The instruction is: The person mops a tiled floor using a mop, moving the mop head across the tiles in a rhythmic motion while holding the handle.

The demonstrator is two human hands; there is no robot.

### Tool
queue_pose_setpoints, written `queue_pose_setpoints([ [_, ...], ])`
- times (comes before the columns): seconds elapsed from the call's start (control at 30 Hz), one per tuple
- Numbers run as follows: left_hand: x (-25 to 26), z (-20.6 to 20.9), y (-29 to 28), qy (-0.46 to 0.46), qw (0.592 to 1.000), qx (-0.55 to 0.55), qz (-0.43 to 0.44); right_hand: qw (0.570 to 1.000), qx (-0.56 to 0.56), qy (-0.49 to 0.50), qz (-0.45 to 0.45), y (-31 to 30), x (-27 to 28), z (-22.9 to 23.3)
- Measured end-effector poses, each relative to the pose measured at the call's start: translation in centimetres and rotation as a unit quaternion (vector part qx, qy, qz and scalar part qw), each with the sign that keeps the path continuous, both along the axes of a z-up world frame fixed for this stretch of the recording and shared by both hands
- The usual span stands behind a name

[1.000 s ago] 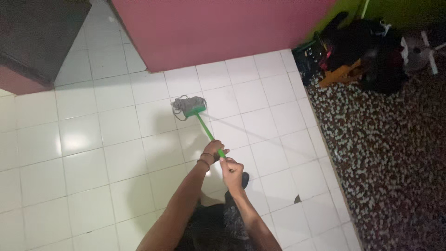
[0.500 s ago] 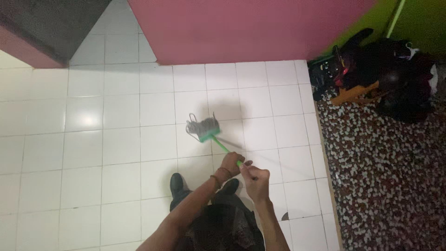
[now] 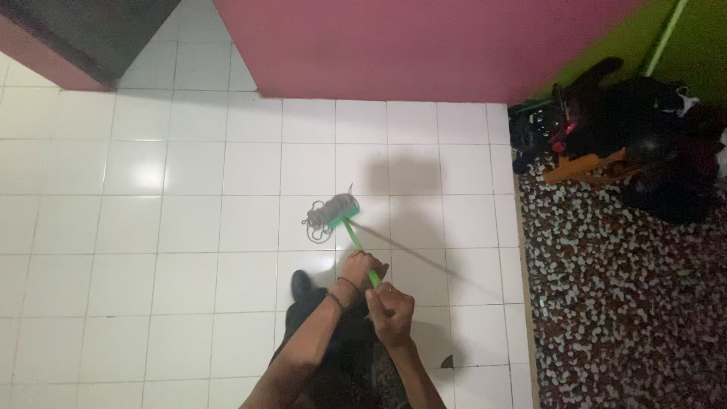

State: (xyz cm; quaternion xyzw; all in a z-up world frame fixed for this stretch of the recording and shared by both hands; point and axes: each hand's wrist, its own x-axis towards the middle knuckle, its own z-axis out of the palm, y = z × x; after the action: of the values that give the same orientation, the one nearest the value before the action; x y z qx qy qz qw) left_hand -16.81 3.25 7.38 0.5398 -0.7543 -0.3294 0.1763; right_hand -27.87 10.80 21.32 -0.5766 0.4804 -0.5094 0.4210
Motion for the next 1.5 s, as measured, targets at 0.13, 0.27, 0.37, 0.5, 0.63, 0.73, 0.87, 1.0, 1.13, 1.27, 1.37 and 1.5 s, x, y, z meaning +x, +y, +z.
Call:
queue_pose_setpoints([
  [0.13, 1.5, -1.7, -3.1, -0.013, 1.000, 0.007, -0.001, 0.997, -0.061, 0.038, -0.007, -3.1, 0.7, -3.4],
  [0.27, 3.1, -5.2, -5.6, -0.031, 0.999, -0.022, -0.019, 1.000, 0.007, -0.006, -0.005, -4.2, 2.3, -5.2],
  [0.37, 4.1, -8.2, -7.4, -0.032, 0.998, -0.046, 0.001, 0.999, -0.040, 0.020, -0.019, -5.6, 3.7, -7.4],
  [0.5, 4.7, -9.6, -10.0, -0.040, 0.999, -0.021, -0.010, 0.999, 0.017, 0.012, -0.041, -8.2, 3.9, -9.0],
  [0.63, 3.7, -8.3, -10.2, -0.028, 1.000, -0.002, 0.001, 0.997, 0.060, -0.009, -0.057, -8.9, 3.2, -6.1],
  [0.73, 2.2, -5.7, -8.8, -0.034, 0.999, 0.018, -0.006, 0.992, 0.102, 0.023, -0.069, -8.6, 2.1, -2.7],
  [0.87, 0.0, -2.7, -7.0, 0.041, 0.996, 0.069, 0.030, 0.989, 0.128, 0.035, -0.068, -9.2, 0.8, 1.1],
  [1.0, -0.4, -1.5, -6.0, 0.070, 0.995, 0.075, -0.002, 0.993, 0.116, 0.026, -0.018, -9.7, 1.7, 4.0],
  [1.13, 1.2, -0.9, -6.4, 0.104, 0.989, 0.109, 0.003, 0.996, 0.092, 0.008, -0.007, -10.0, 3.0, 4.7],
  [1.27, 2.3, -0.2, -6.5, 0.083, 0.996, 0.016, -0.030, 0.994, 0.094, -0.047, -0.028, -9.1, 3.8, 2.9],
  [1.37, 3.1, -0.2, -6.9, 0.096, 0.995, 0.009, -0.030, 0.998, 0.044, -0.016, -0.031, -8.3, 3.8, 1.2],
  [1.5, 3.1, -1.8, -8.6, 0.028, 0.998, 0.044, -0.023, 0.999, -0.015, 0.003, -0.039, -9.0, 4.0, 0.3],
])
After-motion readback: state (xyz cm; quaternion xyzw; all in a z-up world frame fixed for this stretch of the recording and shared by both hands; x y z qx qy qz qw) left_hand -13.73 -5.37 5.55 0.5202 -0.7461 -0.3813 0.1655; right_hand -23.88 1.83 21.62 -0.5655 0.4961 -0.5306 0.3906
